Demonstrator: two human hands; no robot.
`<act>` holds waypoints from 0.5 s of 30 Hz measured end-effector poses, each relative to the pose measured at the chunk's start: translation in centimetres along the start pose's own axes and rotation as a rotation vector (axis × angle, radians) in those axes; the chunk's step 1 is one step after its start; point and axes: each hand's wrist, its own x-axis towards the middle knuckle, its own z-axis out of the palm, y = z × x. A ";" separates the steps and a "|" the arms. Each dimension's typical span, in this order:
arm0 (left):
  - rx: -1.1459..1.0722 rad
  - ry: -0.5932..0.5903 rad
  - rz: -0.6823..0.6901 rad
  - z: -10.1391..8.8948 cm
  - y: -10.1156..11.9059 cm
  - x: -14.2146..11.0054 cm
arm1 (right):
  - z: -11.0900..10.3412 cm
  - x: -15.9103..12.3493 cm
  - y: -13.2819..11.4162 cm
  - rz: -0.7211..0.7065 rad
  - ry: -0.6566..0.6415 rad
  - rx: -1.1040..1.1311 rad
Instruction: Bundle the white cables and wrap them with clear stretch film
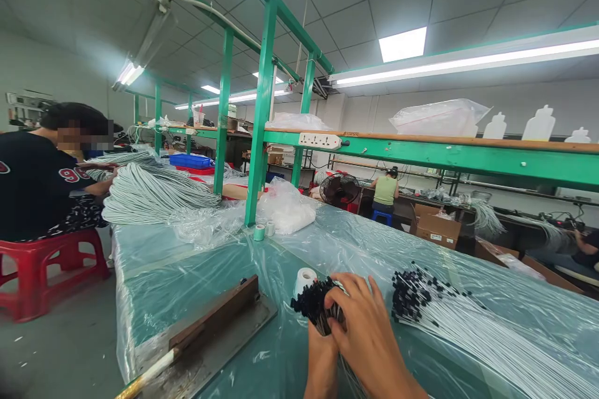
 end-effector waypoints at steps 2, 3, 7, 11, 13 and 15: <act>0.041 -0.033 0.031 -0.2 -0.2 0.2 | 0.3 0.1 0.1 0.031 -0.008 0.091; 0.075 -0.053 0.048 -0.4 -0.4 0.3 | 0.4 0.2 0.2 0.051 0.002 0.148; 0.155 -0.097 0.068 -0.9 -1.0 0.6 | 0.7 0.3 0.6 0.090 0.000 0.340; 0.178 -0.118 0.099 -0.9 -1.1 0.6 | -0.2 0.4 0.9 0.043 -0.119 0.449; 0.186 -0.144 0.116 -0.8 -0.9 0.4 | -0.7 0.5 0.9 0.015 -0.162 0.447; 0.203 -0.171 0.129 -0.6 -0.7 0.3 | -1.1 0.6 1.0 -0.009 -0.212 0.404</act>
